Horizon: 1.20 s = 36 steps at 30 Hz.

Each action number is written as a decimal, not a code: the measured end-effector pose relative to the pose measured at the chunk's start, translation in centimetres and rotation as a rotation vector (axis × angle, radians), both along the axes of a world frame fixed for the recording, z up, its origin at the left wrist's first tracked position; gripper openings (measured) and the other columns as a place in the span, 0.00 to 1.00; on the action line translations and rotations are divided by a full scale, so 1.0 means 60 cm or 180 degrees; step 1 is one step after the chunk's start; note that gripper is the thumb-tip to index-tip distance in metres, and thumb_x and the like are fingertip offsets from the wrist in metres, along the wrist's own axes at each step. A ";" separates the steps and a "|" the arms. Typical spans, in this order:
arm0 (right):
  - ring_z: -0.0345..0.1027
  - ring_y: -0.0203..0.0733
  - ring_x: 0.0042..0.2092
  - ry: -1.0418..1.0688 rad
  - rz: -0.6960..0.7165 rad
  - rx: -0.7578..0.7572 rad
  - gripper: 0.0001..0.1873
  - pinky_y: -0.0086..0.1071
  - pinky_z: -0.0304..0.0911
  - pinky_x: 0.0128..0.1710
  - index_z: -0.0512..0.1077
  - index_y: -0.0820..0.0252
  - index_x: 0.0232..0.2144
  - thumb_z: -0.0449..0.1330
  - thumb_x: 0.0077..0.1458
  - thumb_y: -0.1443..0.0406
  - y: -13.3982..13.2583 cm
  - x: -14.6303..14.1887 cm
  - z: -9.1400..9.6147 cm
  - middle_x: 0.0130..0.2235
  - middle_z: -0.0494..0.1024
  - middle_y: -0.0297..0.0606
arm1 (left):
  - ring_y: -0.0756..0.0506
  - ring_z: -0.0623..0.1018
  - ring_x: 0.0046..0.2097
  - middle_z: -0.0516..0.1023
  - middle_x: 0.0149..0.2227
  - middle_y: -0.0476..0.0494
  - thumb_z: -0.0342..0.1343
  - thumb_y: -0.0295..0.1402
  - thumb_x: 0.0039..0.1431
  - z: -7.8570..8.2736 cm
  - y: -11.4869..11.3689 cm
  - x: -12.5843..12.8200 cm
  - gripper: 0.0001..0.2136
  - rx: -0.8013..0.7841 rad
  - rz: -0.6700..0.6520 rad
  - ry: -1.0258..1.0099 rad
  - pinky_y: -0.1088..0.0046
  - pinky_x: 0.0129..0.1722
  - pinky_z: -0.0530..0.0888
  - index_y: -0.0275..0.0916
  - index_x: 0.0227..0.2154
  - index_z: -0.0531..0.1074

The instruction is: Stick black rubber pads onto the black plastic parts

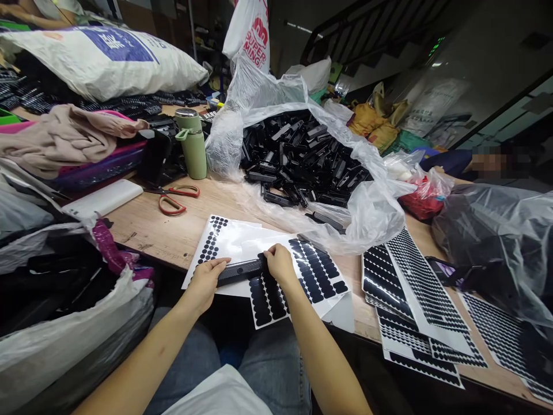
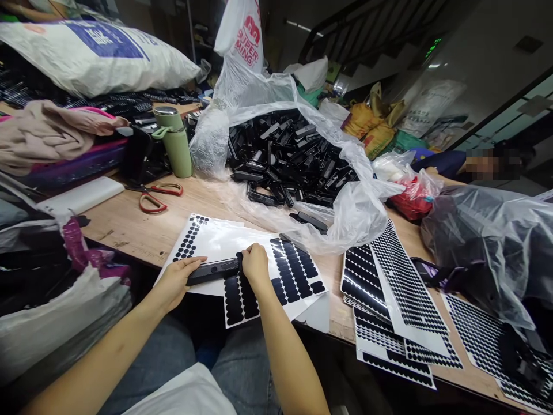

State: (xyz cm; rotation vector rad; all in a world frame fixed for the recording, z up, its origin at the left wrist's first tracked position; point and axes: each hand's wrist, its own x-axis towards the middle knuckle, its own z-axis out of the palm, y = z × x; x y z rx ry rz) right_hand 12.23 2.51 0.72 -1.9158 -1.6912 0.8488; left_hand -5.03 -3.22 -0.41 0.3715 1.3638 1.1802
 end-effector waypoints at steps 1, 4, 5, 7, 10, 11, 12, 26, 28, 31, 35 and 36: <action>0.66 0.41 0.35 0.0272 -0.0008 0.0020 0.08 0.34 0.60 0.38 0.68 0.61 0.27 0.52 0.52 0.63 -0.006 0.004 0.006 0.31 0.73 0.40 | 0.46 0.76 0.33 0.78 0.31 0.42 0.61 0.32 0.43 0.002 -0.001 -0.001 0.11 0.0007 -0.0032 -0.0045 0.70 0.34 0.72 0.35 0.33 0.76; 0.65 0.38 0.32 0.1554 -0.0141 -0.0194 0.11 0.33 0.63 0.36 0.68 0.60 0.25 0.56 0.48 0.58 -0.033 0.016 0.027 0.28 0.70 0.35 | 0.46 0.77 0.33 0.79 0.31 0.42 0.61 0.31 0.45 0.015 -0.003 -0.003 0.11 0.0079 -0.0148 -0.0213 0.70 0.33 0.73 0.35 0.33 0.75; 0.65 0.37 0.32 0.1949 -0.0181 -0.0362 0.11 0.34 0.63 0.36 0.68 0.61 0.24 0.59 0.46 0.58 -0.043 0.019 0.033 0.28 0.70 0.34 | 0.46 0.77 0.32 0.79 0.31 0.42 0.61 0.31 0.45 0.020 -0.003 -0.004 0.10 0.0121 -0.0173 -0.0243 0.70 0.32 0.73 0.35 0.33 0.76; 0.65 0.36 0.33 0.2417 -0.0237 -0.0678 0.12 0.34 0.65 0.38 0.68 0.62 0.23 0.62 0.41 0.59 -0.059 0.021 0.042 0.27 0.69 0.34 | 0.46 0.77 0.32 0.79 0.30 0.42 0.61 0.31 0.44 0.030 -0.004 -0.004 0.11 0.0215 -0.0207 -0.0268 0.71 0.32 0.73 0.35 0.33 0.76; 0.64 0.34 0.32 0.2657 -0.0323 -0.0854 0.13 0.35 0.65 0.40 0.69 0.63 0.22 0.65 0.38 0.59 -0.072 0.020 0.047 0.26 0.68 0.32 | 0.46 0.77 0.31 0.79 0.30 0.42 0.62 0.32 0.44 0.042 -0.008 -0.002 0.13 0.0283 -0.0304 -0.0269 0.72 0.31 0.73 0.35 0.35 0.75; 0.64 0.34 0.32 0.2693 -0.0332 -0.0867 0.14 0.35 0.65 0.40 0.68 0.63 0.22 0.65 0.38 0.58 -0.074 0.019 0.047 0.26 0.68 0.31 | 0.46 0.77 0.31 0.79 0.30 0.42 0.62 0.33 0.44 0.044 -0.009 -0.001 0.13 0.0301 -0.0351 -0.0268 0.72 0.31 0.73 0.35 0.35 0.75; 0.63 0.33 0.32 0.2723 -0.0326 -0.0869 0.14 0.35 0.64 0.40 0.68 0.62 0.22 0.65 0.38 0.58 -0.075 0.018 0.047 0.26 0.67 0.31 | 0.46 0.77 0.32 0.79 0.31 0.42 0.62 0.34 0.45 0.046 -0.011 0.000 0.14 0.0321 -0.0400 -0.0269 0.73 0.31 0.72 0.35 0.36 0.75; 0.63 0.35 0.34 0.2740 -0.0371 -0.0627 0.12 0.36 0.66 0.39 0.67 0.61 0.22 0.63 0.41 0.59 -0.093 0.016 0.046 0.28 0.67 0.32 | 0.46 0.76 0.32 0.80 0.32 0.42 0.64 0.36 0.42 0.052 -0.020 0.008 0.17 0.0395 -0.0434 -0.0258 0.72 0.30 0.71 0.35 0.37 0.75; 0.64 0.36 0.34 0.2673 -0.0375 -0.0545 0.12 0.36 0.66 0.39 0.67 0.61 0.24 0.62 0.42 0.59 -0.095 0.014 0.042 0.29 0.68 0.33 | 0.46 0.76 0.32 0.79 0.31 0.42 0.64 0.36 0.42 0.052 -0.021 0.009 0.17 0.0396 -0.0421 -0.0232 0.72 0.30 0.71 0.36 0.37 0.75; 0.65 0.37 0.34 0.2498 -0.0381 -0.0411 0.12 0.35 0.66 0.39 0.67 0.61 0.26 0.61 0.44 0.57 -0.100 0.011 0.036 0.30 0.68 0.34 | 0.47 0.76 0.32 0.79 0.30 0.43 0.64 0.37 0.42 0.054 -0.023 0.008 0.17 0.0407 -0.0420 -0.0203 0.73 0.31 0.70 0.36 0.37 0.76; 0.67 0.38 0.34 0.2111 -0.0327 -0.0190 0.12 0.34 0.65 0.38 0.67 0.59 0.27 0.58 0.48 0.56 -0.108 0.009 0.035 0.30 0.69 0.34 | 0.47 0.76 0.33 0.79 0.31 0.44 0.63 0.37 0.43 0.057 -0.027 0.004 0.17 0.0430 -0.0441 -0.0216 0.74 0.32 0.71 0.36 0.37 0.76; 0.67 0.38 0.34 0.2007 -0.0319 -0.0125 0.12 0.34 0.65 0.37 0.66 0.59 0.27 0.57 0.49 0.56 -0.110 0.009 0.036 0.30 0.70 0.33 | 0.47 0.76 0.33 0.79 0.31 0.44 0.63 0.37 0.43 0.058 -0.028 0.004 0.17 0.0430 -0.0449 -0.0227 0.74 0.33 0.71 0.36 0.37 0.76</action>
